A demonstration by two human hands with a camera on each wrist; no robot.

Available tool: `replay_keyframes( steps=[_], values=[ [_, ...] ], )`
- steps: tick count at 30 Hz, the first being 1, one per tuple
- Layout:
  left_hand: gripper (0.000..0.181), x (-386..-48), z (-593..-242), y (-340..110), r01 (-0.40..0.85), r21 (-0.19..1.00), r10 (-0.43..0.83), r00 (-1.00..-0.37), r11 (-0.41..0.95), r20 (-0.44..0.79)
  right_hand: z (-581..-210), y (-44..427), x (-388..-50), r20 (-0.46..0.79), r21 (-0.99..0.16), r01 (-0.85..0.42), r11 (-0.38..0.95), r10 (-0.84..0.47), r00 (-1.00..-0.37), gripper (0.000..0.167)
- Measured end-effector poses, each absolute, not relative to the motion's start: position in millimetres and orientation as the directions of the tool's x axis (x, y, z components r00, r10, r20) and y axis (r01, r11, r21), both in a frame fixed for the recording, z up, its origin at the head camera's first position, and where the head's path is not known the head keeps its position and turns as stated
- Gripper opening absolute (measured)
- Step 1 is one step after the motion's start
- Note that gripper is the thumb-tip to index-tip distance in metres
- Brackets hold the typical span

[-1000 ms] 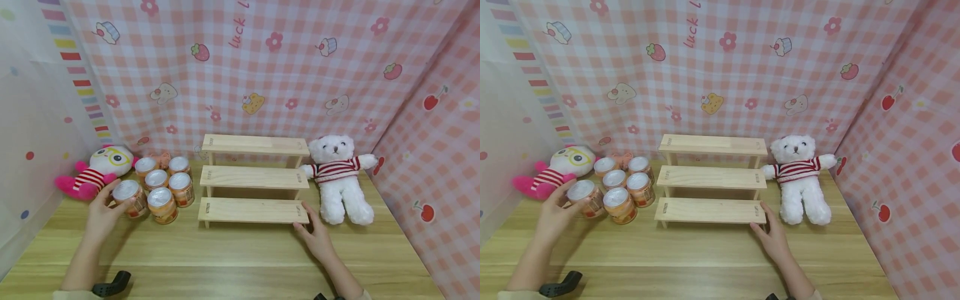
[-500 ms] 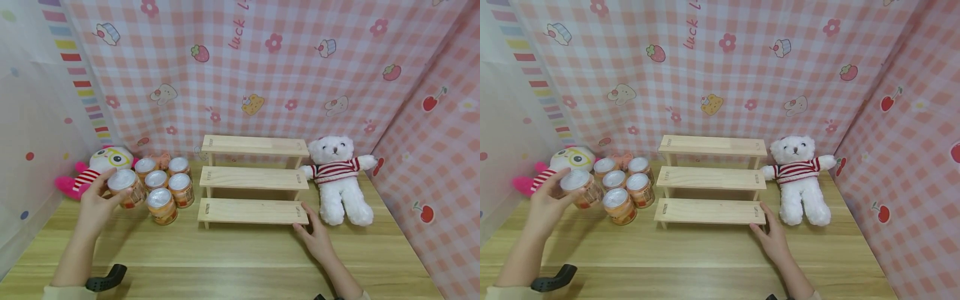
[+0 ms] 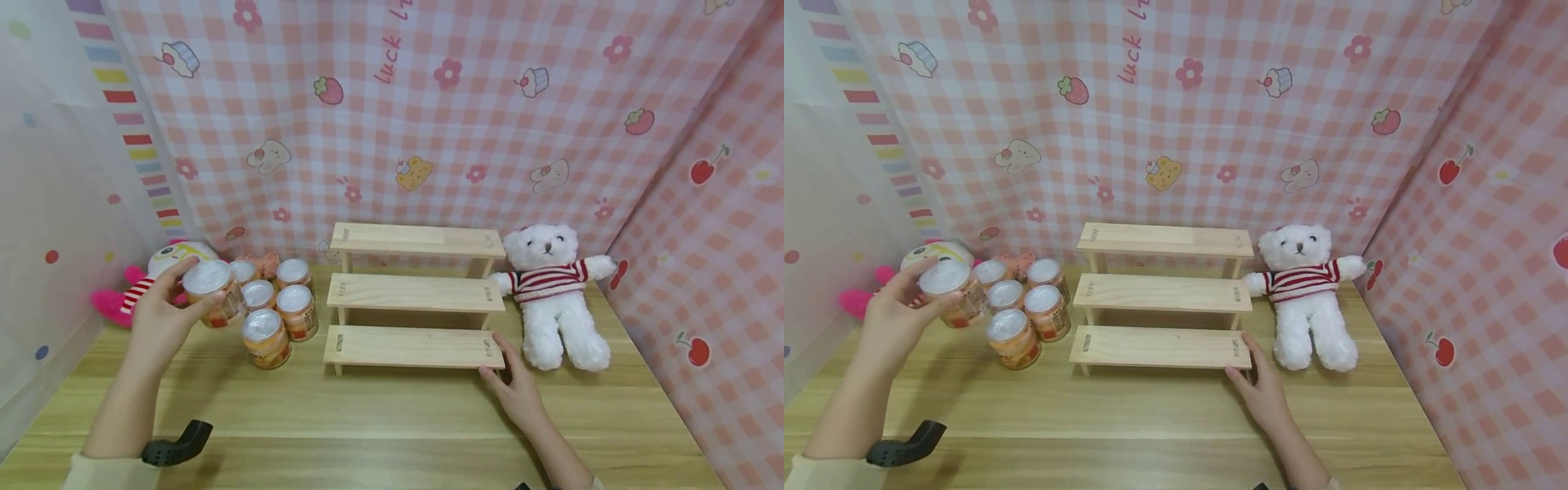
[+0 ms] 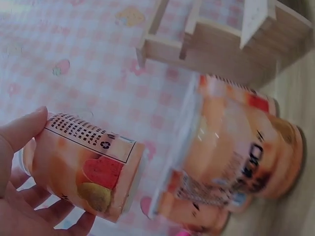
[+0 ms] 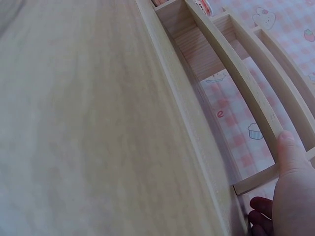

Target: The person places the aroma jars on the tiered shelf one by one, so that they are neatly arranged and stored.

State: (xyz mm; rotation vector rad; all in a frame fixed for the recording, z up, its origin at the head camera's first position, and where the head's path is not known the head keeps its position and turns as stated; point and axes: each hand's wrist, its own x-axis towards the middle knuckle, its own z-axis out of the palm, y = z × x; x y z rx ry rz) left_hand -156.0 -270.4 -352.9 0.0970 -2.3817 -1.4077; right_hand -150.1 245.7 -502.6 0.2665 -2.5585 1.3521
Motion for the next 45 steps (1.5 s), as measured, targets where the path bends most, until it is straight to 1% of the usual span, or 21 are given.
replay_keyframes(
  steps=[9, 18, 27, 33, 36, 40, 45],
  values=[
    [0.069, -163.6, -337.2, -243.2, 0.235, 0.876, -0.165, -0.93, 0.421, 0.328, -503.8, 246.9, -149.6, 0.291, -0.785, -0.265, 0.56, -0.045, -0.956, 0.065],
    [0.065, -173.8, -325.2, -208.0, 0.295, 0.892, -0.081, -0.937, 0.344, 0.341, -505.1, 248.1, -149.6, 0.301, -0.779, -0.273, 0.564, -0.046, -0.952, 0.065],
    [0.067, -183.2, -316.7, -178.2, 0.262, 0.926, 0.009, -0.963, 0.272, 0.27, -503.6, 247.5, -149.5, 0.301, -0.786, -0.277, 0.552, -0.05, -0.952, 0.065],
    [0.066, -191.7, -313.0, -159.4, 0.287, 0.917, 0.054, -0.958, 0.276, 0.283, -502.8, 246.7, -150.1, 0.301, -0.783, -0.277, 0.557, -0.049, -0.952, 0.065],
    [0.067, -194.0, -309.3, -149.1, 0.274, 0.92, 0.07, -0.962, 0.279, 0.264, -502.2, 246.4, -150.1, 0.295, -0.785, -0.275, 0.555, -0.054, -0.954, 0.065],
    [0.069, -197.2, -304.5, -135.1, 0.25, 0.937, 0.107, -0.967, 0.245, 0.23, -501.9, 245.9, -150.2, 0.295, -0.788, -0.276, 0.55, -0.056, -0.954, 0.065],
    [0.067, -204.6, -298.8, -117.9, 0.286, 0.931, 0.165, -0.953, 0.225, 0.253, -500.7, 244.8, -150.2, 0.294, -0.788, -0.273, 0.552, -0.052, -0.954, 0.064]
  ],
)
